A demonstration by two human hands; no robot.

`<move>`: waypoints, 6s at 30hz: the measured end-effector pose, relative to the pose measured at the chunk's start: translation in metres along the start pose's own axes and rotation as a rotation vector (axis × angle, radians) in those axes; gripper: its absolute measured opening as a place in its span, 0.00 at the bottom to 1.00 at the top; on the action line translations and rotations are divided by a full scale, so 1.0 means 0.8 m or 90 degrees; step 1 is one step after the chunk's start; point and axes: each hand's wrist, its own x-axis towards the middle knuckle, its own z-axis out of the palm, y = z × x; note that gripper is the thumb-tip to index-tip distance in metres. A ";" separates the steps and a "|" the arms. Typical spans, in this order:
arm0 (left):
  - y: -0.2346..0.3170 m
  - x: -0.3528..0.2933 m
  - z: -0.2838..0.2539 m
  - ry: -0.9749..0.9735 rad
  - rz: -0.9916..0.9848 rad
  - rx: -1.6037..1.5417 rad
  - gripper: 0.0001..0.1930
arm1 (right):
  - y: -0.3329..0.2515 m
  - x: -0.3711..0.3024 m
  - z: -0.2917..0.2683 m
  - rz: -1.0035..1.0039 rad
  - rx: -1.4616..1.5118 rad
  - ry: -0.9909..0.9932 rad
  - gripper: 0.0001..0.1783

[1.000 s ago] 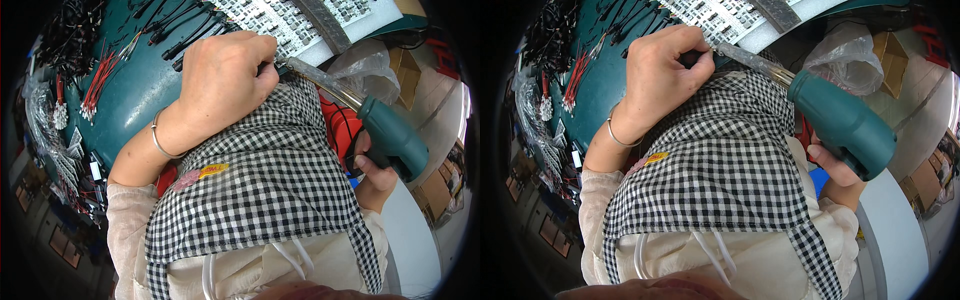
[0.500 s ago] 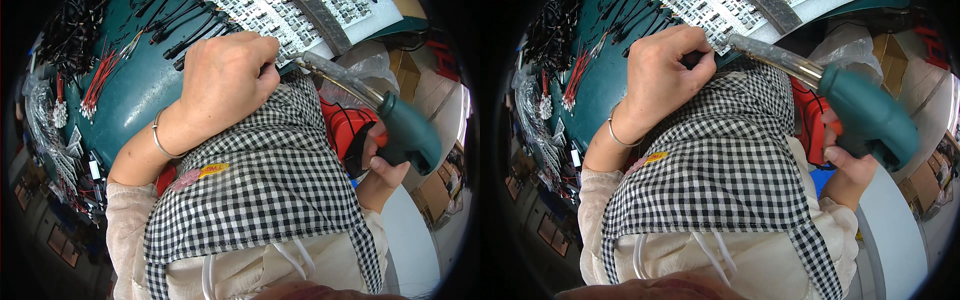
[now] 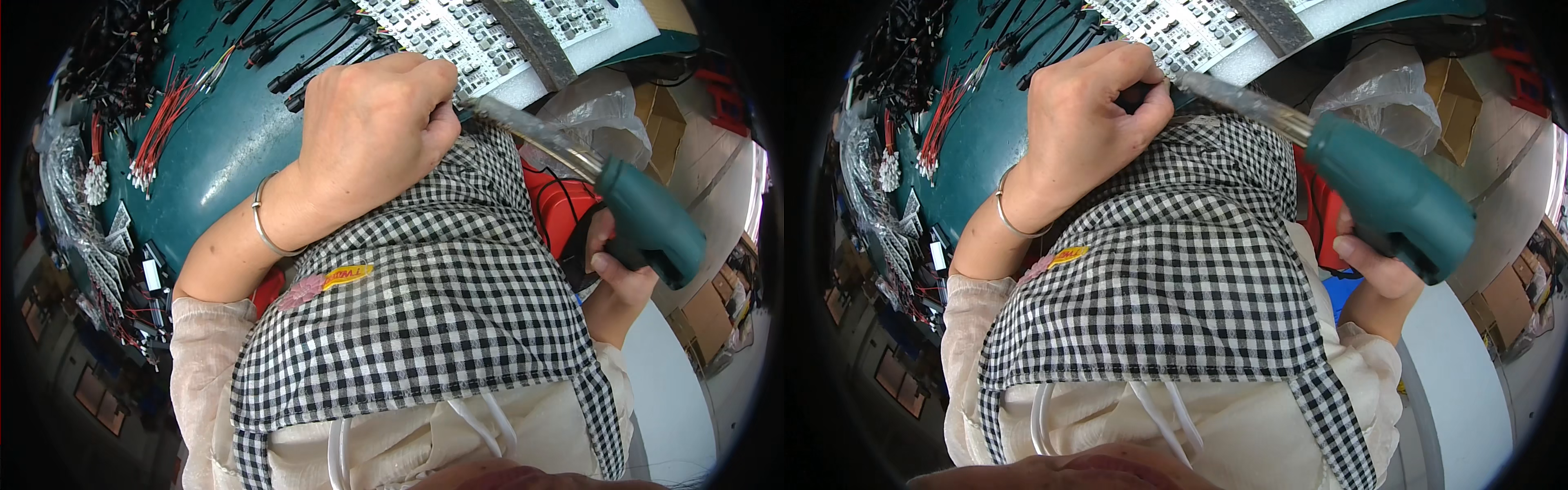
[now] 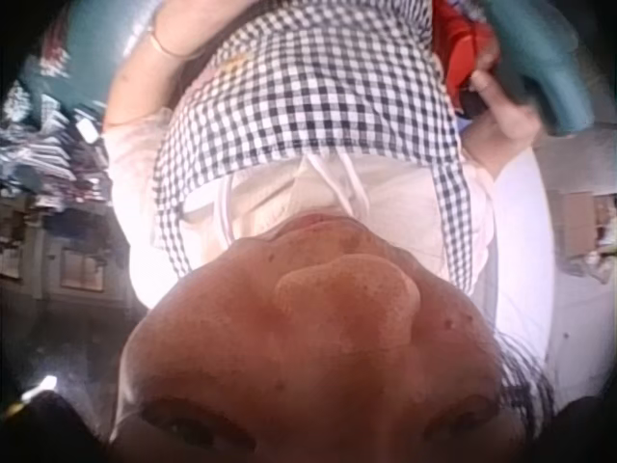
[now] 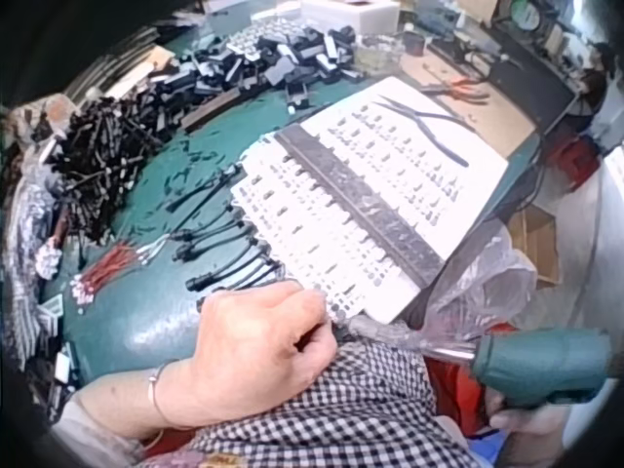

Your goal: The person uses a soldering iron to attach wires to a circuit board. They repeatedly pick up wires, position them on the board, and apply heat to secure the connections. The person works methodically through a batch of wires, handling them one at a time.

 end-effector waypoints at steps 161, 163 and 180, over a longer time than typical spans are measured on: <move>-0.026 0.010 -0.151 0.090 -0.192 -0.233 0.04 | -0.077 0.229 0.156 -0.287 -0.076 0.061 0.35; -0.005 0.036 -0.147 0.125 -0.116 -0.188 0.02 | -0.076 0.222 0.156 -0.269 -0.102 0.054 0.35; -0.005 0.037 -0.102 0.256 0.128 0.022 0.10 | -0.062 0.207 0.179 -0.257 -0.160 0.038 0.35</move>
